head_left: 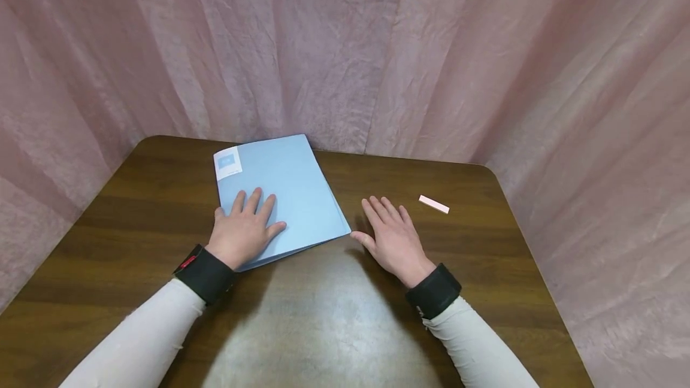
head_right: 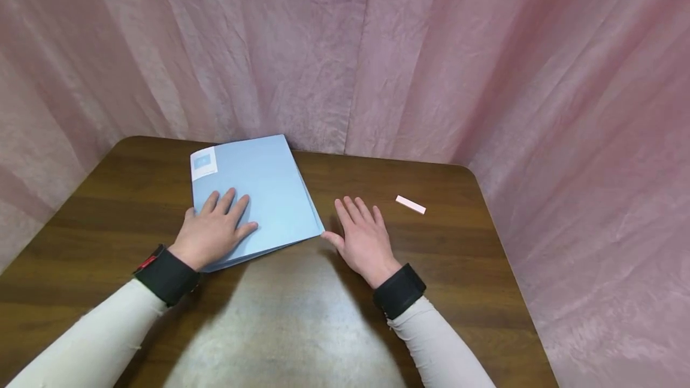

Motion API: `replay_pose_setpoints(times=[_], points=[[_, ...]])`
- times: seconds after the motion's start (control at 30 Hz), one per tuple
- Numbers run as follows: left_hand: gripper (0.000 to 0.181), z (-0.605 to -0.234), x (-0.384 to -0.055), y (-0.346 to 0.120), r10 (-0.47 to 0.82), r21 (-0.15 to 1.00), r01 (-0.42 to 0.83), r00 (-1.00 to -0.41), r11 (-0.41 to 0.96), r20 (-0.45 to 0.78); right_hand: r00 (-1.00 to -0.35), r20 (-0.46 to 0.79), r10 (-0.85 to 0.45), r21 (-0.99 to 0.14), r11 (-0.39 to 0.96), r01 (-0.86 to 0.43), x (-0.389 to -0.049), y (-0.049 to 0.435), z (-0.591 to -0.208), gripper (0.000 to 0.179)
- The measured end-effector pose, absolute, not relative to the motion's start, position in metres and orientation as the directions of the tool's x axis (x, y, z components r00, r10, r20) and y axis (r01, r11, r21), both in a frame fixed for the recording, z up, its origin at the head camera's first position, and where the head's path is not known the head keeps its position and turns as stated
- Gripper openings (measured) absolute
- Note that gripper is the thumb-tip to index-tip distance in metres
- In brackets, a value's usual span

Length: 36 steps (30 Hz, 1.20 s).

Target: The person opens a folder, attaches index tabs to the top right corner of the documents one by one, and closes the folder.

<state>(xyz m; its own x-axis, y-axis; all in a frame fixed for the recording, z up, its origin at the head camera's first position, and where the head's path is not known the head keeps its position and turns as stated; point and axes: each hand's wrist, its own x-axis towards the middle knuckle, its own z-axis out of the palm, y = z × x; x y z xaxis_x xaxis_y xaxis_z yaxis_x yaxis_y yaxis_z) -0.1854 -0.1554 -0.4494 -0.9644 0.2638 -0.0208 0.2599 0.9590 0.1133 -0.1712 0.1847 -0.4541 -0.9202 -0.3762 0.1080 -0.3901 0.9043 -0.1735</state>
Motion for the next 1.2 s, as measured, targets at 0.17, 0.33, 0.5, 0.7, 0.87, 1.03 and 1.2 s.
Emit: replay_pose_setpoints(times=[0.17, 0.33, 0.5, 0.7, 0.87, 1.03, 1.2], points=[[0.074, -0.451, -0.185, -0.151, 0.288, 0.089, 0.285, -0.957, 0.954, -0.024, -0.907, 0.074, -0.415, -0.174, 0.89, -0.421, -0.168, 0.182, -0.455, 0.082], [0.073, -0.453, -0.182, -0.146, 0.302, 0.071, 0.3, -0.953, 0.951, -0.025, -0.892, 0.009, -0.452, -0.174, 0.878, -0.446, -0.164, 0.18, -0.455, 0.08], [0.072, -0.453, -0.178, -0.137, 0.337, 0.058, 0.335, -0.941, 0.94, -0.032, -0.876, -0.021, -0.483, -0.189, 0.862, -0.471, -0.16, 0.18, -0.454, 0.078], [0.072, -0.453, -0.177, -0.128, 0.382, 0.057, 0.379, -0.923, 0.924, -0.041, -0.86, -0.039, -0.508, -0.183, 0.85, -0.494, -0.155, 0.184, -0.452, 0.072], [0.074, -0.454, -0.18, -0.125, 0.416, 0.062, 0.413, -0.907, 0.909, -0.06, -0.852, -0.047, -0.521, -0.179, 0.844, -0.506, -0.15, 0.188, -0.452, 0.069], [0.074, -0.456, -0.185, -0.123, 0.452, 0.059, 0.449, -0.89, 0.891, -0.064, -0.849, -0.049, -0.526, -0.173, 0.842, -0.511, -0.145, 0.192, -0.453, 0.069], [0.076, -0.459, -0.188, -0.121, 0.486, 0.051, 0.484, -0.872, 0.874, -0.06, -0.845, -0.05, -0.532, -0.175, 0.838, -0.517, -0.139, 0.197, -0.454, 0.068]])
